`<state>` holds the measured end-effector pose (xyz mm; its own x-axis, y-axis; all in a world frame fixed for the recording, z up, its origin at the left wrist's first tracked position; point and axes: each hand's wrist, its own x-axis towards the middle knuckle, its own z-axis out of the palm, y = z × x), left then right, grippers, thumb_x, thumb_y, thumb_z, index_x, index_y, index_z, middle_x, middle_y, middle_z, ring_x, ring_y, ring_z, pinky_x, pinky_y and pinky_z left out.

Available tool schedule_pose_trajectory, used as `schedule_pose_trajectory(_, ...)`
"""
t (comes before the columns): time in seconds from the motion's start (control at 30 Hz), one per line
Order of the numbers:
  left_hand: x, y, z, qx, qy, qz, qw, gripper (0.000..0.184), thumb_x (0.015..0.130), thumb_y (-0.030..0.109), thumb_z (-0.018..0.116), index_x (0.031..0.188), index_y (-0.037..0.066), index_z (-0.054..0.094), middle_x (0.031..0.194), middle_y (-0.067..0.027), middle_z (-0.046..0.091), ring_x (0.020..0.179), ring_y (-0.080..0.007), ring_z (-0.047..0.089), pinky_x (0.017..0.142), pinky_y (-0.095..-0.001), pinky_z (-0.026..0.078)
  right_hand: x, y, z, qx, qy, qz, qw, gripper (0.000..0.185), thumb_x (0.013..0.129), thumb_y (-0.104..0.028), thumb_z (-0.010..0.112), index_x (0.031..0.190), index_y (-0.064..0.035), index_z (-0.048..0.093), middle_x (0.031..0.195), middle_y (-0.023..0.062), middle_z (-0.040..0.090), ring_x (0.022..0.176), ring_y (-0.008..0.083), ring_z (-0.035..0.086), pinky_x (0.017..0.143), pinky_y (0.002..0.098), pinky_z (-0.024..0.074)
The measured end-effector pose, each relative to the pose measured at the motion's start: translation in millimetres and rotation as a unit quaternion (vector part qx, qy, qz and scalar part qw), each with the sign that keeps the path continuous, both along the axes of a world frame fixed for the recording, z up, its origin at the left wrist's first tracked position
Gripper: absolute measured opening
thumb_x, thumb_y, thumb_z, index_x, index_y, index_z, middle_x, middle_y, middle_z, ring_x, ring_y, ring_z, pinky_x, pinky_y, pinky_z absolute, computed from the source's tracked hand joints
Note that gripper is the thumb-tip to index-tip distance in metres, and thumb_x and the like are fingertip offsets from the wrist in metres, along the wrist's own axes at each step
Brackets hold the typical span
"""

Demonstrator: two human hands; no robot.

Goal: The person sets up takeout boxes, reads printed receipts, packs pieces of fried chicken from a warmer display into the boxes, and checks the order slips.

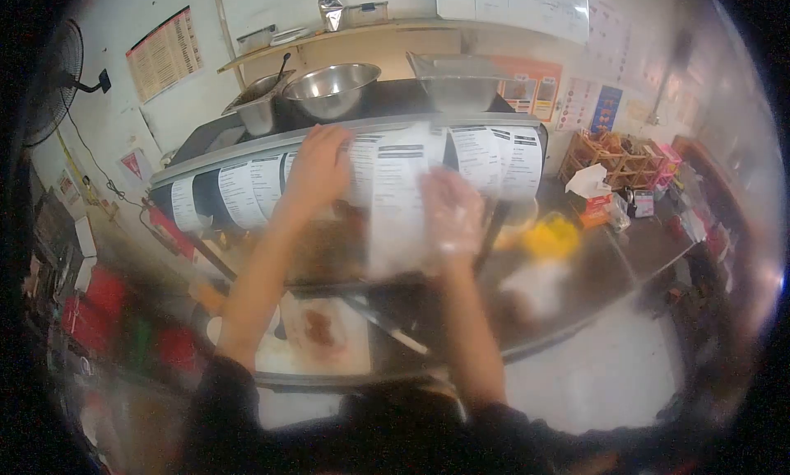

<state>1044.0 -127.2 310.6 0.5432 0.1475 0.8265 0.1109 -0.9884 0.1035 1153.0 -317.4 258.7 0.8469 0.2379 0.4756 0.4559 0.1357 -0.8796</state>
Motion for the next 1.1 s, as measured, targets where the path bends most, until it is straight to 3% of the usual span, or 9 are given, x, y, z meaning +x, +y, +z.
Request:
schedule_pose_trajectory(0.1, -5, 6, -4, 0.043, 0.01, 0.032, 0.998, 0.029, 0.077, -0.001, 0.054, 0.104, -0.001, 0.064, 0.107, -0.017, 0.064, 0.106, -0.0368, 0.058, 0.108, -0.0519, 0.036, -8, 6, 14, 0.037, 0.031, 0.061, 0.997, 0.029, 0.087, -0.019, 0.074, 0.108, 0.0011, 0.07, 0.098, 0.0116, 0.072, 0.092, 0.0182, 0.067, 0.086, 0.0307, 0.0522)
schedule_pose_trajectory(0.17, -3, 3, -7, 0.059, 0.017, 0.015, 0.998, 0.03, 0.077, 0.001, 0.055, 0.106, 0.0, 0.064, 0.11, -0.0158, 0.062, 0.107, -0.0356, 0.056, 0.104, -0.0501, 0.038, -27, -9, 29, 0.017, -0.002, -0.023, 1.0, 0.03, 0.085, -0.014, 0.075, 0.11, 0.0017, 0.069, 0.101, 0.0114, 0.071, 0.093, 0.0164, 0.067, 0.085, 0.0288, 0.0524)
schedule_pose_trajectory(0.2, -3, 1, -8, 0.054, 0.014, 0.021, 0.998, 0.03, 0.077, 0.001, 0.055, 0.106, 0.0, 0.064, 0.11, -0.0158, 0.062, 0.107, -0.0356, 0.056, 0.104, -0.0501, 0.038, -25, -8, 22, 0.11, 0.062, 0.027, 0.992, 0.031, 0.084, -0.009, 0.076, 0.111, 0.0029, 0.068, 0.104, 0.0117, 0.07, 0.095, 0.0157, 0.065, 0.086, 0.0274, 0.052)
schedule_pose_trajectory(0.53, 13, -18, -5, 0.111, 0.045, 0.094, 0.988, 0.032, 0.076, 0.006, 0.057, 0.106, -0.001, 0.065, 0.112, -0.0128, 0.06, 0.107, -0.0304, 0.056, 0.102, -0.0471, 0.038, -14, -46, -9, 0.083, 0.078, -0.02, 0.993, 0.029, 0.084, -0.011, 0.073, 0.109, 0.0038, 0.067, 0.109, 0.0129, 0.068, 0.102, 0.0221, 0.063, 0.093, 0.0326, 0.0494)
schedule_pose_trajectory(0.6, 13, -21, -5, 0.123, -0.015, 0.078, 0.989, 0.034, 0.075, 0.005, 0.057, 0.107, -0.002, 0.065, 0.11, -0.0136, 0.06, 0.105, -0.031, 0.056, 0.101, -0.0463, 0.039, -10, -58, -17, 0.08, -0.021, -0.118, 0.99, 0.029, 0.085, -0.011, 0.072, 0.108, 0.0055, 0.067, 0.108, 0.0119, 0.067, 0.101, 0.0209, 0.063, 0.092, 0.0315, 0.0498)
schedule_pose_trajectory(0.67, 15, -20, -6, 0.129, 0.011, 0.035, 0.991, 0.035, 0.074, 0.005, 0.057, 0.108, -0.002, 0.065, 0.111, -0.0141, 0.06, 0.106, -0.0318, 0.056, 0.101, -0.0461, 0.039, -7, -74, -16, 0.033, 0.033, -0.105, 0.993, 0.027, 0.086, -0.011, 0.072, 0.107, 0.0058, 0.067, 0.104, 0.0106, 0.068, 0.097, 0.0187, 0.063, 0.088, 0.0307, 0.0508)
schedule_pose_trajectory(0.8, 29, -21, -11, 0.1, 0.02, -0.045, 0.994, 0.039, 0.072, 0.006, 0.058, 0.11, -0.004, 0.063, 0.113, -0.0167, 0.06, 0.109, -0.0337, 0.055, 0.102, -0.0453, 0.04, -9, -82, -30, 0.099, 0.056, -0.112, 0.987, 0.02, 0.086, -0.011, 0.071, 0.1, 0.0022, 0.069, 0.096, 0.0088, 0.068, 0.089, 0.0162, 0.061, 0.082, 0.0296, 0.0502)
schedule_pose_trajectory(0.93, 41, -38, -11, 0.118, 0.029, -0.006, 0.993, 0.04, 0.073, 0.008, 0.06, 0.111, -0.006, 0.063, 0.117, -0.0196, 0.058, 0.11, -0.0341, 0.053, 0.101, -0.0449, 0.041, -26, -91, -22, 0.029, 0.026, -0.096, 0.995, 0.016, 0.084, -0.013, 0.073, 0.095, -0.0016, 0.071, 0.088, 0.0071, 0.069, 0.087, 0.0156, 0.062, 0.08, 0.0288, 0.0502)
schedule_pose_trajectory(1.1, 60, -53, -11, 0.064, 0.056, 0.018, 0.996, 0.047, 0.074, 0.012, 0.062, 0.115, -0.01, 0.06, 0.121, -0.0228, 0.053, 0.115, -0.0352, 0.05, 0.102, -0.0432, 0.04, -30, -88, -39, 0.093, 0.067, -0.094, 0.989, 0.022, 0.084, -0.016, 0.075, 0.1, -0.0003, 0.07, 0.093, 0.0077, 0.069, 0.09, 0.0158, 0.062, 0.082, 0.029, 0.0512)
